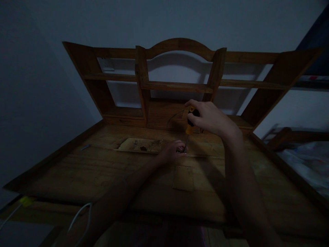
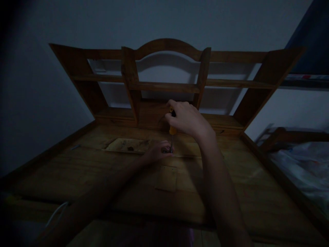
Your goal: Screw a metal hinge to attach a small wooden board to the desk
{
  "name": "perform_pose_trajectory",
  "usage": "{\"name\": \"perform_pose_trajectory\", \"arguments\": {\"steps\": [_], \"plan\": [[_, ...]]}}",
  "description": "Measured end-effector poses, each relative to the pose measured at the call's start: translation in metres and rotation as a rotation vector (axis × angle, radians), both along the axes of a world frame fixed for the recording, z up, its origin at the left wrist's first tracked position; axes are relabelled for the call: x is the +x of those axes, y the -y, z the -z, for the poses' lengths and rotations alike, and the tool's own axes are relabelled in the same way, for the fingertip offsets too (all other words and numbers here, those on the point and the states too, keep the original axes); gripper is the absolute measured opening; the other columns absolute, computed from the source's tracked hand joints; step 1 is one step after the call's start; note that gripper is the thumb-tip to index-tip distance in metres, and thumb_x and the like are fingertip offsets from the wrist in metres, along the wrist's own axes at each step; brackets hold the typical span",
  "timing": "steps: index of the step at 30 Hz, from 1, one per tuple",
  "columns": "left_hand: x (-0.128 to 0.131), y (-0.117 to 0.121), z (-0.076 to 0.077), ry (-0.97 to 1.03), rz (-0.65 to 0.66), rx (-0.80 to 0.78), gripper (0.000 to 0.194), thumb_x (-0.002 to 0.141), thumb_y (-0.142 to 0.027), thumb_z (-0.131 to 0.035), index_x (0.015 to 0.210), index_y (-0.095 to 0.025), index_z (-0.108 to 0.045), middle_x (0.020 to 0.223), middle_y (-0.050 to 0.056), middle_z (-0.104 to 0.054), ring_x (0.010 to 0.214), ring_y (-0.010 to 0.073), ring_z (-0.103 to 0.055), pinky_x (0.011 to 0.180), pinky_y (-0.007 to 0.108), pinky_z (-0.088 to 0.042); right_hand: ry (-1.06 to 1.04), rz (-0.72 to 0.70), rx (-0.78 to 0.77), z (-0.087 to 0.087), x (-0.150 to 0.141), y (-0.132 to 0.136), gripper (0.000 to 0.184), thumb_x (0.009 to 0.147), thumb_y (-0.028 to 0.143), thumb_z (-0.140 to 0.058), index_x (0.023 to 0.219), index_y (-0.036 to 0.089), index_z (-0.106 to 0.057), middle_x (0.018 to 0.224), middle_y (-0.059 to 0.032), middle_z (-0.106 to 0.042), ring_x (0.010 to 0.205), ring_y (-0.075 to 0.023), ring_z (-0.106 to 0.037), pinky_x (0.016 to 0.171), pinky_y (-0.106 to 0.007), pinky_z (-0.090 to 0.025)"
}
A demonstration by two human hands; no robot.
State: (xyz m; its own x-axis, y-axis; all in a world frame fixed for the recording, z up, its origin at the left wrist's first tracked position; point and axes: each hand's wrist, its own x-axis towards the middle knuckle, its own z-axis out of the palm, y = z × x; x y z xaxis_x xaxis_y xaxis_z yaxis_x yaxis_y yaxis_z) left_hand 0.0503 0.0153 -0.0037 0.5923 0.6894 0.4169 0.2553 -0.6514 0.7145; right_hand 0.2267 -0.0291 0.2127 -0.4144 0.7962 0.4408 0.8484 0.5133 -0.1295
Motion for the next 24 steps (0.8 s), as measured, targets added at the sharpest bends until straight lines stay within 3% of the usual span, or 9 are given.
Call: {"name": "perform_pose_trajectory", "arguments": {"steps": [7, 12, 15, 20, 24], "plan": [[-0.0002, -0.0006, 0.0019, 0.018, 0.023, 0.014, 0.021, 0.084, -0.028, -0.08, 0.1, -0.017, -0.071, 0.103, 0.004, -0.069, 0.089, 0.015, -0.068, 0.08, 0.027, -0.055, 0.017, 0.063, 0.03, 0.0033, -0.0011, -0.001, 0.036, 0.101, 0.043, -0.047, 0.121, 0.019, -0.065, 0.1, -0.0129, -0.075, 0.092, -0.0302, -0.07, 0.081, -0.04, -0.051], [-0.0002, -0.002, 0.004, 0.004, -0.004, 0.009, 0.021, 0.083, -0.027, -0.081, 0.099, -0.017, -0.071, 0.103, 0.004, -0.069, 0.087, 0.015, -0.068, 0.079, 0.027, -0.056, -0.056, 0.018, -0.003, 0.0016, 0.0014, -0.0018, 0.038, 0.101, 0.031, -0.039, 0.123, 0.017, -0.067, 0.112, -0.0132, -0.075, 0.103, -0.0294, -0.069, 0.091, -0.04, -0.049], [0.0006, -0.0021, 0.0046, 0.021, -0.005, -0.031, 0.026, 0.082, -0.029, -0.082, 0.102, -0.017, -0.071, 0.103, 0.004, -0.069, 0.087, 0.0154, -0.069, 0.08, 0.028, -0.057, -0.03, -0.004, 0.018, 0.0011, 0.0019, -0.0031, 0.038, 0.099, 0.026, -0.043, 0.126, 0.016, -0.068, 0.108, -0.012, -0.075, 0.098, -0.0278, -0.07, 0.089, -0.038, -0.049], [0.0014, -0.0029, 0.0061, 0.025, -0.007, -0.029, 0.029, 0.082, -0.033, -0.083, 0.103, -0.017, -0.071, 0.101, 0.005, -0.07, 0.086, 0.0159, -0.07, 0.08, 0.028, -0.057, -0.025, -0.03, 0.041, 0.004, 0.0019, -0.0068, 0.032, 0.103, 0.034, -0.048, 0.123, 0.018, -0.068, 0.105, -0.0107, -0.076, 0.097, -0.0273, -0.071, 0.086, -0.037, -0.05], [0.0009, -0.0026, 0.0067, 0.05, 0.011, -0.046, 0.03, 0.083, -0.031, -0.082, 0.106, -0.017, -0.07, 0.102, 0.004, -0.07, 0.087, 0.0153, -0.07, 0.081, 0.028, -0.058, -0.029, -0.028, 0.036, 0.0054, 0.0031, -0.0071, 0.042, 0.101, 0.048, -0.052, 0.127, 0.019, -0.067, 0.112, -0.0119, -0.076, 0.104, -0.0301, -0.071, 0.093, -0.041, -0.051]]}}
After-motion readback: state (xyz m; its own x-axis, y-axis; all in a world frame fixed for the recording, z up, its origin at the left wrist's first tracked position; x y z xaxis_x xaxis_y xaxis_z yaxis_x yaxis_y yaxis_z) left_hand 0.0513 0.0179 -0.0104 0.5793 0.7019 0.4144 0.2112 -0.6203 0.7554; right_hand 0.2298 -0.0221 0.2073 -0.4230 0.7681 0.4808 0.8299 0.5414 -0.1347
